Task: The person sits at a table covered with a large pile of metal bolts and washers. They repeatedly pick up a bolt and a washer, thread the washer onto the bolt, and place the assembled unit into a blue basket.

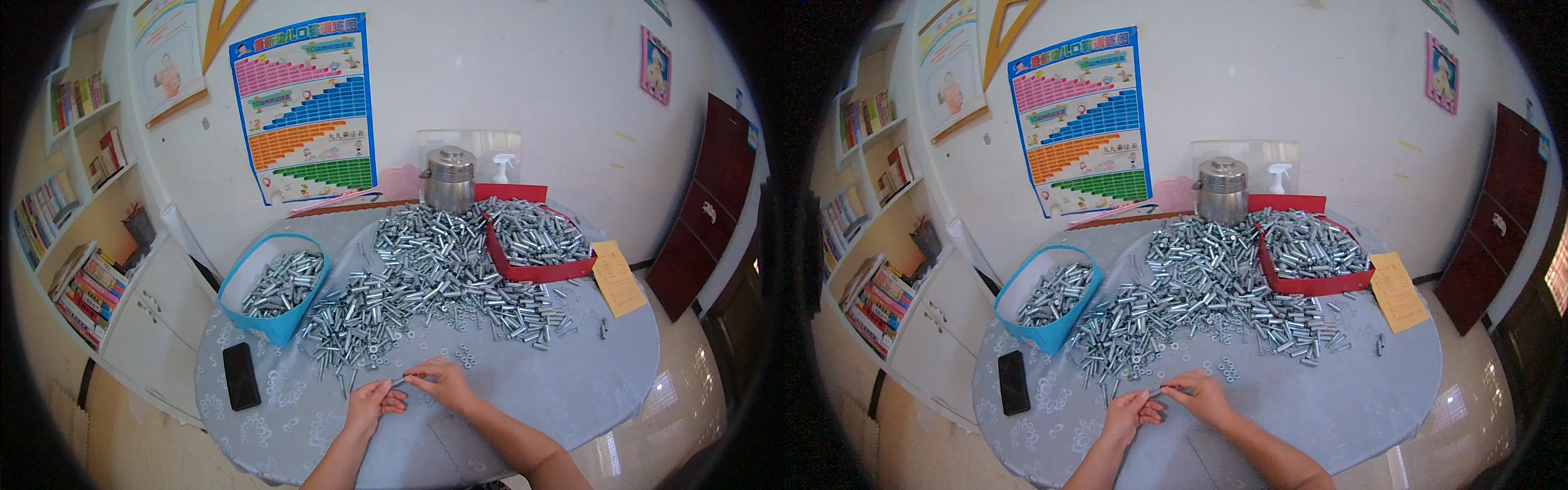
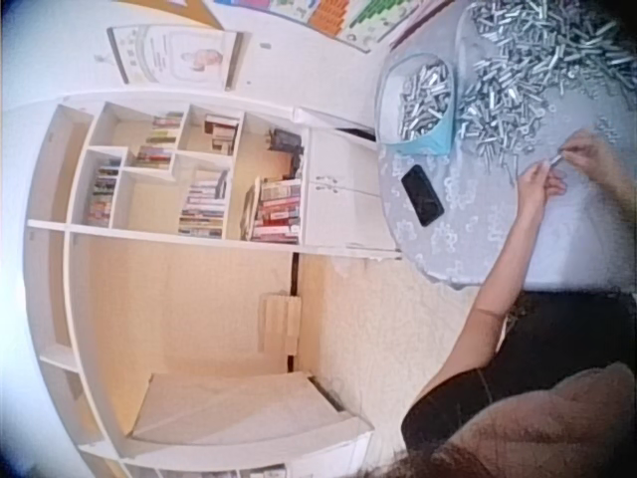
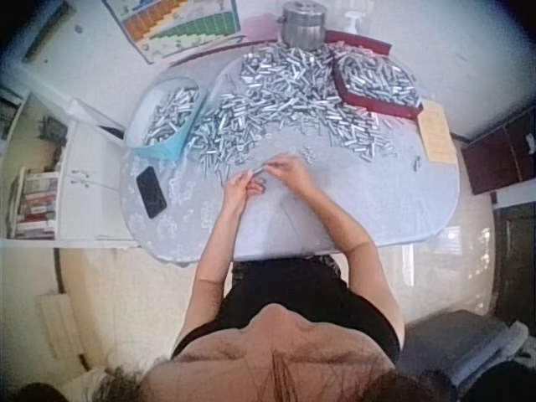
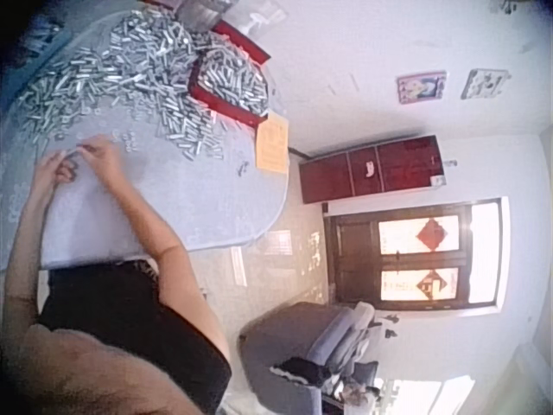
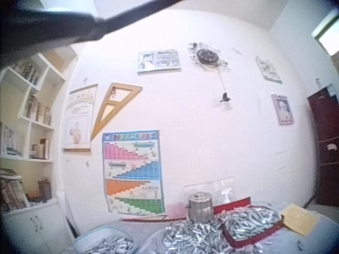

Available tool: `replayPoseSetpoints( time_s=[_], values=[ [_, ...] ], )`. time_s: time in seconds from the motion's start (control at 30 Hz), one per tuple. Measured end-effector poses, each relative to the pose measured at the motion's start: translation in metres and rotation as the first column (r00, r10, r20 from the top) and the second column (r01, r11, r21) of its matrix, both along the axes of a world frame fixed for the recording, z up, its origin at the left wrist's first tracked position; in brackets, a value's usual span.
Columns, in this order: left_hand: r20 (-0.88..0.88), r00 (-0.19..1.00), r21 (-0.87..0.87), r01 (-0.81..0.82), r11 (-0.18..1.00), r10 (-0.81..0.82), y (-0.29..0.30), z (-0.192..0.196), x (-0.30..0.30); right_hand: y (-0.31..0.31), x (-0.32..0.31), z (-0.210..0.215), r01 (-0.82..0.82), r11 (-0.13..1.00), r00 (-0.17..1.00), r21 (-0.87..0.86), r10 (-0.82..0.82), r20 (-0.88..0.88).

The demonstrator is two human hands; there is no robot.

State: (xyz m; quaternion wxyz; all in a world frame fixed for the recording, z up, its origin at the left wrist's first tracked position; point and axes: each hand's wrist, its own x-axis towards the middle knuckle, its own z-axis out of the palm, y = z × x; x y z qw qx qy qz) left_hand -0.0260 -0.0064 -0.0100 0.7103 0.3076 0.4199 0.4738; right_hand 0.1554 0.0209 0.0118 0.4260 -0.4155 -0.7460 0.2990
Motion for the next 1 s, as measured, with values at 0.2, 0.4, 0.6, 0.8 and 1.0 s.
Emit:
replayPoseSetpoints(
  time_s=[0.2, 0.4, 0.6, 0.8, 1.0],
  values=[
    [0.063, 0.997, -0.004, -0.039, 0.999, 0.039, -0.001, 0.003, -0.002, 0.004, 0.006, 0.007, 0.179, 0.979, 0.984, 0.100, -0.180, 0.000],
    [0.043, 0.997, -0.003, -0.067, 0.998, 0.067, 0.000, 0.003, -0.003, 0.022, 0.044, -0.005, 0.371, 0.887, 0.860, 0.276, -0.441, 0.259],
    [0.014, 0.997, -0.001, -0.074, 0.997, 0.074, -0.001, 0.003, -0.001, 0.022, 0.042, -0.011, 0.354, 0.895, 0.823, 0.270, -0.436, 0.364],
    [0.020, 0.997, -0.003, -0.068, 0.998, 0.068, -0.002, 0.004, 0.000, 0.018, 0.034, -0.004, 0.292, 0.953, 0.924, 0.083, -0.304, 0.231],
    [0.024, 0.999, -0.011, -0.047, 0.999, 0.047, -0.002, 0.008, 0.001, 0.009, 0.012, -0.010, -0.194, 0.820, 0.922, -0.538, -0.035, -0.386]
  ],
)
